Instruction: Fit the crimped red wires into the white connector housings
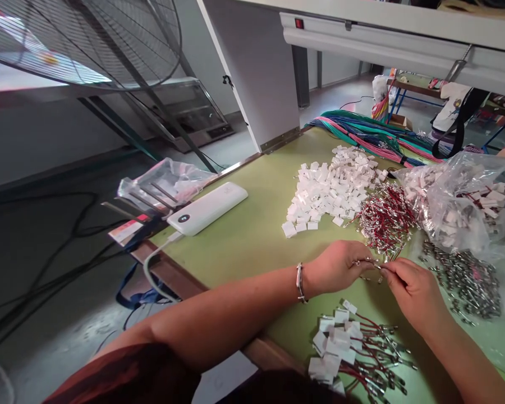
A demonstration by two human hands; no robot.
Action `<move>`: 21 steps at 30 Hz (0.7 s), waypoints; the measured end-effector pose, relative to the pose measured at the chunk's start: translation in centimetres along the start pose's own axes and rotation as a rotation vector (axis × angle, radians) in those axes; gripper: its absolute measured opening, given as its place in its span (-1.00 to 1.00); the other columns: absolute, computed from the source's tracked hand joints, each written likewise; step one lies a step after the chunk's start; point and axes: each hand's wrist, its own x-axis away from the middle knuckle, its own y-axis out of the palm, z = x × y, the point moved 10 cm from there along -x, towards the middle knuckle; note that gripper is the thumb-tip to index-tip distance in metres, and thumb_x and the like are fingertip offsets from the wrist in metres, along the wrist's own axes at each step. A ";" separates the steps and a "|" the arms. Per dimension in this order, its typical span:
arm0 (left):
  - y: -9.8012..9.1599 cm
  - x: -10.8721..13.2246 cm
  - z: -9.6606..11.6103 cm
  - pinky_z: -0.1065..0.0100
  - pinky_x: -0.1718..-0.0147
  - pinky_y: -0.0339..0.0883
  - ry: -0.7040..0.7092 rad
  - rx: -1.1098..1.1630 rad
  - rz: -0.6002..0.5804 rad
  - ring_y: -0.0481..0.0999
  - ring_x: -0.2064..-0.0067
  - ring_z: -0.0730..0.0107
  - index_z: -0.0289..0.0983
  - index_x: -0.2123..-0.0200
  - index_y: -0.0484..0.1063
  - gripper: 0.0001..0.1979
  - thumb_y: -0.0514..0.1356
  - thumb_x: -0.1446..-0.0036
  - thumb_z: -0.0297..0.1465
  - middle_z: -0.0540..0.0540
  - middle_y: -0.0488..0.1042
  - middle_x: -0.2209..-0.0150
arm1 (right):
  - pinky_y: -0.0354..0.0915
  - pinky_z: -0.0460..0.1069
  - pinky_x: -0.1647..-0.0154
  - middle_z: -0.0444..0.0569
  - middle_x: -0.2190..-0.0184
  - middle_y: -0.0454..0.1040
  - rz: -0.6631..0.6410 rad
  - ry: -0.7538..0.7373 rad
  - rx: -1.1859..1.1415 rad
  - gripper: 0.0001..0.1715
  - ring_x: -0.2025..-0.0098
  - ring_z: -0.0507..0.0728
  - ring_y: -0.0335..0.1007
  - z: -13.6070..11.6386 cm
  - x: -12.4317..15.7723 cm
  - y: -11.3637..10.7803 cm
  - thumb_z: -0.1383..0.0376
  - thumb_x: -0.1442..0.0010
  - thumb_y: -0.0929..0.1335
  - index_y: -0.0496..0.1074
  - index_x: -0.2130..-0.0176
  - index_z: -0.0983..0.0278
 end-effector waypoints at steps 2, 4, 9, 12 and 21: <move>0.2 0.2 0.6 0.42 0.35 0.33 0.091 -0.024 -0.011 0.45 0.37 0.46 -0.29 0.35 0.46 -0.78 0.04 -0.28 -0.43 -0.08 0.49 0.41 | 0.22 -0.09 0.52 -0.14 0.57 0.41 -0.068 0.130 -0.107 -0.72 0.53 0.02 0.30 1.1 0.2 0.8 0.26 -0.25 0.27 0.46 0.45 0.24; 0.6 0.4 1.0 0.42 0.37 0.33 0.152 -0.030 -0.036 0.46 0.38 0.45 -0.29 0.34 0.46 -0.78 0.03 -0.26 -0.47 -0.09 0.49 0.42 | 0.19 -0.10 0.57 -0.17 0.63 0.36 -0.115 0.260 -0.208 -0.68 0.57 0.01 0.25 2.0 0.6 1.5 0.20 -0.24 0.28 0.42 0.50 0.25; 1.0 0.0 0.9 0.40 0.34 0.37 0.116 0.010 -0.087 0.49 0.36 0.44 -0.29 0.30 0.50 -0.76 0.03 -0.28 -0.44 -0.11 0.53 0.39 | 0.22 -0.09 0.56 -0.16 0.64 0.39 -0.159 0.366 -0.265 -0.64 0.58 0.02 0.27 2.8 0.7 1.8 0.15 -0.22 0.28 0.42 0.52 0.25; -1.2 -0.6 0.0 0.37 0.26 0.40 0.005 0.040 0.030 0.52 0.30 0.43 -0.26 0.25 0.52 -0.76 0.05 -0.30 -0.37 -0.11 0.58 0.31 | 0.32 -0.05 0.43 -0.10 0.52 0.51 -0.037 0.260 -0.164 -0.72 0.48 0.07 0.39 2.6 0.0 0.4 0.19 -0.24 0.29 0.50 0.39 0.24; -3.8 -0.1 -4.8 0.47 0.54 0.22 -0.344 0.155 0.156 0.30 0.55 0.57 -0.31 0.54 0.44 -0.64 0.09 -0.24 -0.27 0.00 0.45 0.56 | 0.32 -0.01 0.34 -0.02 0.37 0.49 -0.152 -0.049 0.369 -0.79 0.29 0.13 0.43 -0.3 0.9 4.1 0.30 -0.26 0.32 0.55 0.35 0.23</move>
